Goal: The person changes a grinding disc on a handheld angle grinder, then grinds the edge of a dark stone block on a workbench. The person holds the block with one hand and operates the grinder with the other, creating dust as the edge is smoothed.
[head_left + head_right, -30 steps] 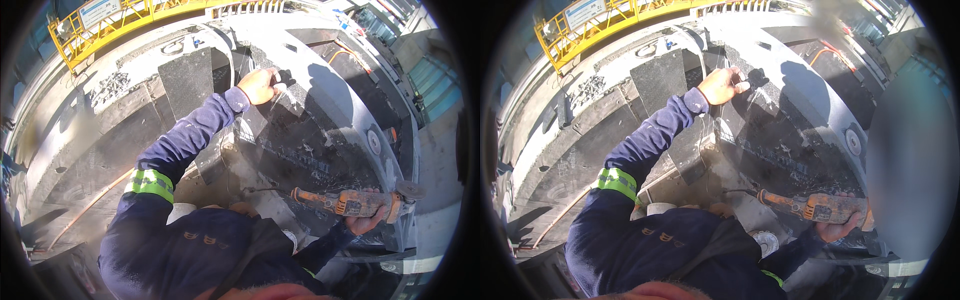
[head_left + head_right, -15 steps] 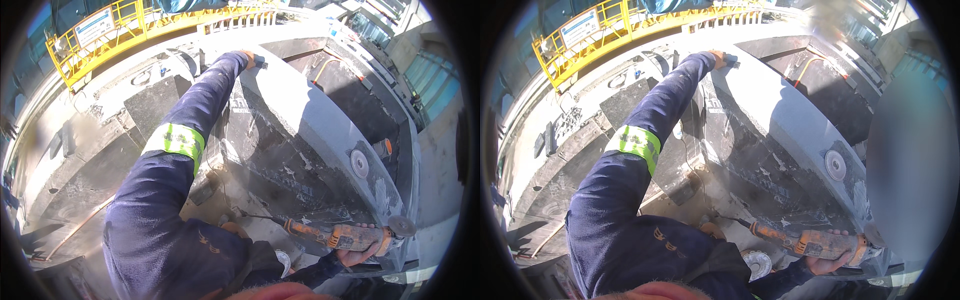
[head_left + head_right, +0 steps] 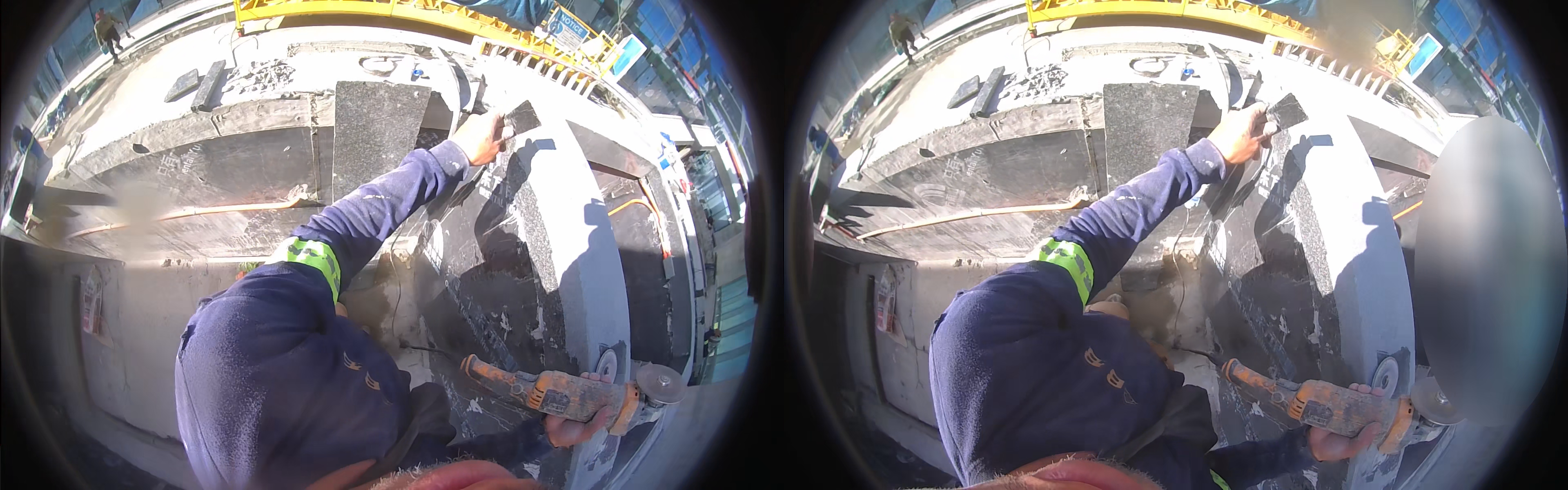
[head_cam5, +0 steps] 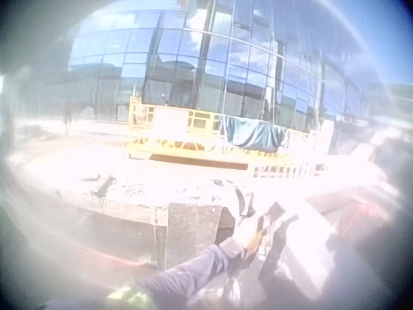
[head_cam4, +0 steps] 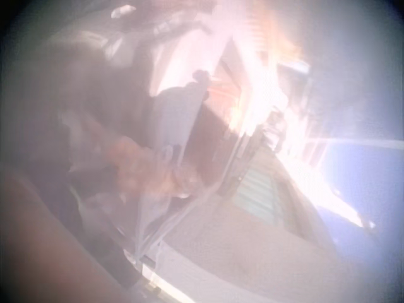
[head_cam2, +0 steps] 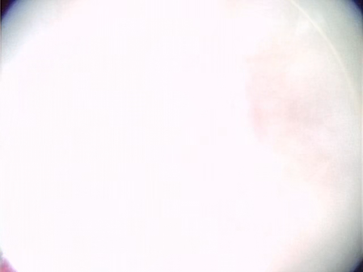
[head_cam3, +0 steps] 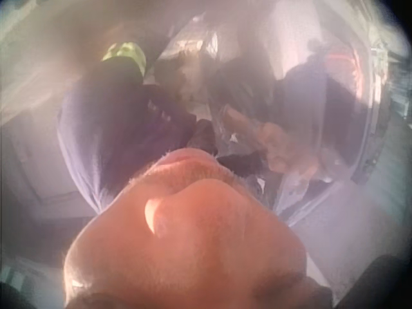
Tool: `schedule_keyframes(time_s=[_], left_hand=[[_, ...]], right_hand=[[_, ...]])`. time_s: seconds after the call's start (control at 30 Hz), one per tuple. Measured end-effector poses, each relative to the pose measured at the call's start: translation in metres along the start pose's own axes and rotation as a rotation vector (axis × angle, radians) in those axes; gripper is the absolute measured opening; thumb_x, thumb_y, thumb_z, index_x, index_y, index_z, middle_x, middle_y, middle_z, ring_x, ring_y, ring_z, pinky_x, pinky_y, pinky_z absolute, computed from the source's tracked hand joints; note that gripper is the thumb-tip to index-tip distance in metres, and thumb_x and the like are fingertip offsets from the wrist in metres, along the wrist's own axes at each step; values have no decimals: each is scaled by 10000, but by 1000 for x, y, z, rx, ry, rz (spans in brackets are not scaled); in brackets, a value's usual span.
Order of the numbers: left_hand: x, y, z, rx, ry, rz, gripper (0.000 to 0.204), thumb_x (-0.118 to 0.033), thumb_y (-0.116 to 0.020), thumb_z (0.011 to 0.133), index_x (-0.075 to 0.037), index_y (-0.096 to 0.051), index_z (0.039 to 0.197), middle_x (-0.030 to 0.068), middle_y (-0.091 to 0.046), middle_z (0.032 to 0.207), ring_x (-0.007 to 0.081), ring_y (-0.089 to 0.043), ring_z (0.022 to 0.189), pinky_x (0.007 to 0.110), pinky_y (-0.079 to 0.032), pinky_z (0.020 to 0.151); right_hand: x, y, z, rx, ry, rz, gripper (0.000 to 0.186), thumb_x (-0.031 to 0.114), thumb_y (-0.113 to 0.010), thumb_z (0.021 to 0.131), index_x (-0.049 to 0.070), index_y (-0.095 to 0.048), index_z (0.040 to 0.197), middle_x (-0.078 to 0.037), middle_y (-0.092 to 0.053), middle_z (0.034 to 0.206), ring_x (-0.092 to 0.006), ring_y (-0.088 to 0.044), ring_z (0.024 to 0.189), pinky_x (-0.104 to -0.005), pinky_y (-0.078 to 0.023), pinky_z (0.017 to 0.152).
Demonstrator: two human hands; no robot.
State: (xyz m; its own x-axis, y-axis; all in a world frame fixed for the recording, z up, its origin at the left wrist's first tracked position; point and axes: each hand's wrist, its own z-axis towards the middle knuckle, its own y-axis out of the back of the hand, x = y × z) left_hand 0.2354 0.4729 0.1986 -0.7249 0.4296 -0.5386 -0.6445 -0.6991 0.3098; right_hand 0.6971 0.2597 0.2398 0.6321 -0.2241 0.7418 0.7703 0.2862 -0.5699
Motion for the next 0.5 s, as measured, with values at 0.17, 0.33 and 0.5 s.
schedule_keyframes(time_s=[0.17, 0.33, 0.5], left_hand=[[2, 167, -119, -59, 682, -335, 102, -95, -533, 967, 6, -528, 980, 69, -631, 744, 92, -528, 508, 252, -444, 478], [28, 249, -135, -18, 736, -142, 176, -118, -590, 938, 30, -578, 1033, 62, -644, 723, 93, -550, 510, 265, -456, 488], [82, 273, -91, 194, 503, 192, 307, -150, -624, 912, 33, -565, 1152, 118, -658, 747, 163, -594, 530, 325, -494, 545]], right_hand=[[-74, -54, 50, 24, 77, -274, 584, 263, -562, 897, -60, -395, 1354, -203, -539, 1189, -297, -586, 1003, -430, -500, 879], [-170, -136, 71, 82, 57, -509, 518, 28, -615, 838, -58, -396, 1300, -161, -575, 1080, -239, -614, 889, -358, -542, 750], [-256, -205, 75, 122, 62, -751, 657, 5, -787, 712, 0, -401, 1244, -118, -563, 1102, -190, -584, 965, -328, -510, 816]])
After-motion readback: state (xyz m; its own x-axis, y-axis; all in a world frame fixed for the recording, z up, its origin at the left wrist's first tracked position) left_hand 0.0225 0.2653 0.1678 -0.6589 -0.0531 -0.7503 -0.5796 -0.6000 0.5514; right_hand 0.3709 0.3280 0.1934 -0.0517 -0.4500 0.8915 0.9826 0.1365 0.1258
